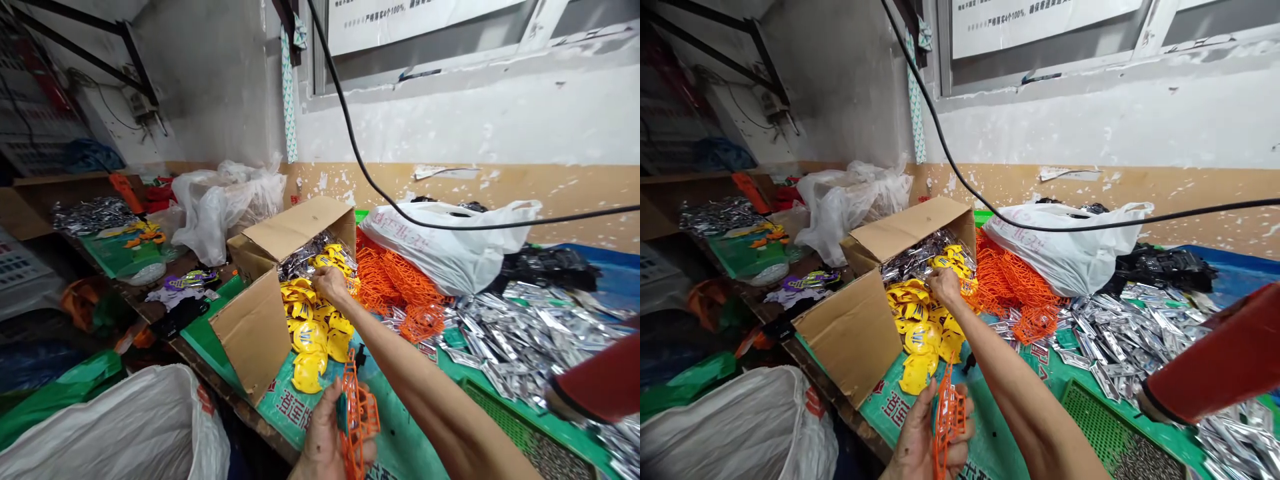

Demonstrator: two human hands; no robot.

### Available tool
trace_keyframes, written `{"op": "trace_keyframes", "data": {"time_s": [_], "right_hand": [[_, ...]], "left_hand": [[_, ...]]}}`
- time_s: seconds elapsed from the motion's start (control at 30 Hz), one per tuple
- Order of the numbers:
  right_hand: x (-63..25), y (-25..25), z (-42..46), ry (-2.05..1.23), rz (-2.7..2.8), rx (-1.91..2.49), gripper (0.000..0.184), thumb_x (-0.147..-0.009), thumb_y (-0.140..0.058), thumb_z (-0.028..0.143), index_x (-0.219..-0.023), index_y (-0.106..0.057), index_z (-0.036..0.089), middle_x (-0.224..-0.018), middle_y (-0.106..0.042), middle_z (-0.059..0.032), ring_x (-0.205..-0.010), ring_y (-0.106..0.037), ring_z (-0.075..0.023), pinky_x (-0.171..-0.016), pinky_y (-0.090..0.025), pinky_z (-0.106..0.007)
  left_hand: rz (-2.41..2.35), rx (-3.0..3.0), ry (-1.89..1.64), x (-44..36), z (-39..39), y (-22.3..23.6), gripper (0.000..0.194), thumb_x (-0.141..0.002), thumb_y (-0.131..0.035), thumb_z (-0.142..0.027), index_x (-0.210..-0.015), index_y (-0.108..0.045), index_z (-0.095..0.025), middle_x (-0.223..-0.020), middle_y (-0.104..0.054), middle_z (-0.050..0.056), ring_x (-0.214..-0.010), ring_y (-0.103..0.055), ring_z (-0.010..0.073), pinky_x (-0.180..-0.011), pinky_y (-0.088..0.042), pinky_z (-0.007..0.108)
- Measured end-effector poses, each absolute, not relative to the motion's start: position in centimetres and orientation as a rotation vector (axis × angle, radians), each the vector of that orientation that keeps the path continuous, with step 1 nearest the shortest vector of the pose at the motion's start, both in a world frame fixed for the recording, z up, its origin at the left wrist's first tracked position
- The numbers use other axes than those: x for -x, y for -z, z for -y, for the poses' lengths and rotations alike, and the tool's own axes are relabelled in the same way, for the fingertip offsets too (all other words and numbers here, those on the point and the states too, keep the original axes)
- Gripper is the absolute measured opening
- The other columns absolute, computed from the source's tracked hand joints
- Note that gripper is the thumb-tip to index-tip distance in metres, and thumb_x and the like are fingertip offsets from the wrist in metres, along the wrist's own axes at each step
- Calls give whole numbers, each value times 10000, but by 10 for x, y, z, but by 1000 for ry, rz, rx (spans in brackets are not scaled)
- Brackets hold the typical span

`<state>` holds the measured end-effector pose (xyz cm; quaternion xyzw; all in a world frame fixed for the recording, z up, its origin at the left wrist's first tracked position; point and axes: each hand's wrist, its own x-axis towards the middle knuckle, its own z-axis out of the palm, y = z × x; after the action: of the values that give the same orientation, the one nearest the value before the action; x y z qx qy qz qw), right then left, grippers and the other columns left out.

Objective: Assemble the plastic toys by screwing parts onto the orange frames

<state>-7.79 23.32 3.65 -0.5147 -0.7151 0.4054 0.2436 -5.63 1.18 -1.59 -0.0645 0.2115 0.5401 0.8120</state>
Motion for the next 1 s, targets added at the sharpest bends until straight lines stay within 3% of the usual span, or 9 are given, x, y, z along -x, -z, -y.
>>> {"op": "trace_keyframes", "data": {"time_s": [0.17, 0.3, 0.37, 0.47, 0.57, 0.73, 1.0], "right_hand": [[43, -42, -219, -1354, 1738, 1286, 345, -888, -568, 328, -1187, -554, 159, -1207, -578, -86, -1010, -604, -214, -826, -528, -407], [-8, -43, -184, -1462, 1585, 1270, 315, -899, -553, 334, -1156, -559, 150, -1129, -605, -79, -937, -622, -183, -786, -539, -380], [-38, -43, -158, -1459, 1524, 1264, 205, -886, -565, 304, -976, -605, 124, -884, -640, -34, -719, -610, -124, -642, -521, -288], [-79, -46, -112, -1412, 1448, 1249, 145, -761, -591, 172, -628, -535, 152, -508, -522, 37, -473, -462, -83, -483, -382, -223], [-107, -46, -67, -1382, 1383, 1269, 139, -686, -599, 199, -589, -503, 177, -495, -518, 43, -490, -461, -90, -501, -373, -230], [-129, -33, -19, -1363, 1183, 1328, 191, -683, -631, 332, -621, -532, 181, -507, -531, 37, -481, -473, -97, -498, -375, -234], [-143, -8, -6, -1223, 949, 1322, 256, -698, -674, 402, -653, -536, 191, -529, -564, 27, -475, -491, -104, -485, -387, -230]], "left_hand": [[-262, 131, -1116, 53, -13, 16, 460, -629, -799, -437, -875, -679, -67, -712, -644, 71, -468, -437, 63, -364, -198, 133], [-274, 155, -1168, 51, -14, 14, 496, -677, -748, -492, -943, -680, -80, -812, -667, 106, -583, -523, 118, -428, -314, 160], [-313, 173, -1197, 50, -14, 11, 510, -700, -720, -515, -974, -673, -87, -855, -666, 111, -662, -560, 152, -487, -377, 190], [-342, 180, -1197, 45, -14, 6, 497, -754, -665, -518, -990, -662, -81, -847, -660, 106, -677, -564, 159, -520, -408, 214], [-362, 188, -1167, 33, -13, 1, 449, -782, -638, -493, -949, -658, -77, -800, -653, 93, -633, -551, 139, -494, -398, 203], [-629, 148, -1236, 11, -10, -4, 203, -747, -703, -304, -745, -638, -112, -600, -616, 15, -487, -528, 105, -435, -390, 194], [-850, 7, -1293, 1, -4, -14, 131, -718, -713, -165, -839, -670, -140, -763, -736, 25, -621, -662, 154, -643, -538, 287]]}}
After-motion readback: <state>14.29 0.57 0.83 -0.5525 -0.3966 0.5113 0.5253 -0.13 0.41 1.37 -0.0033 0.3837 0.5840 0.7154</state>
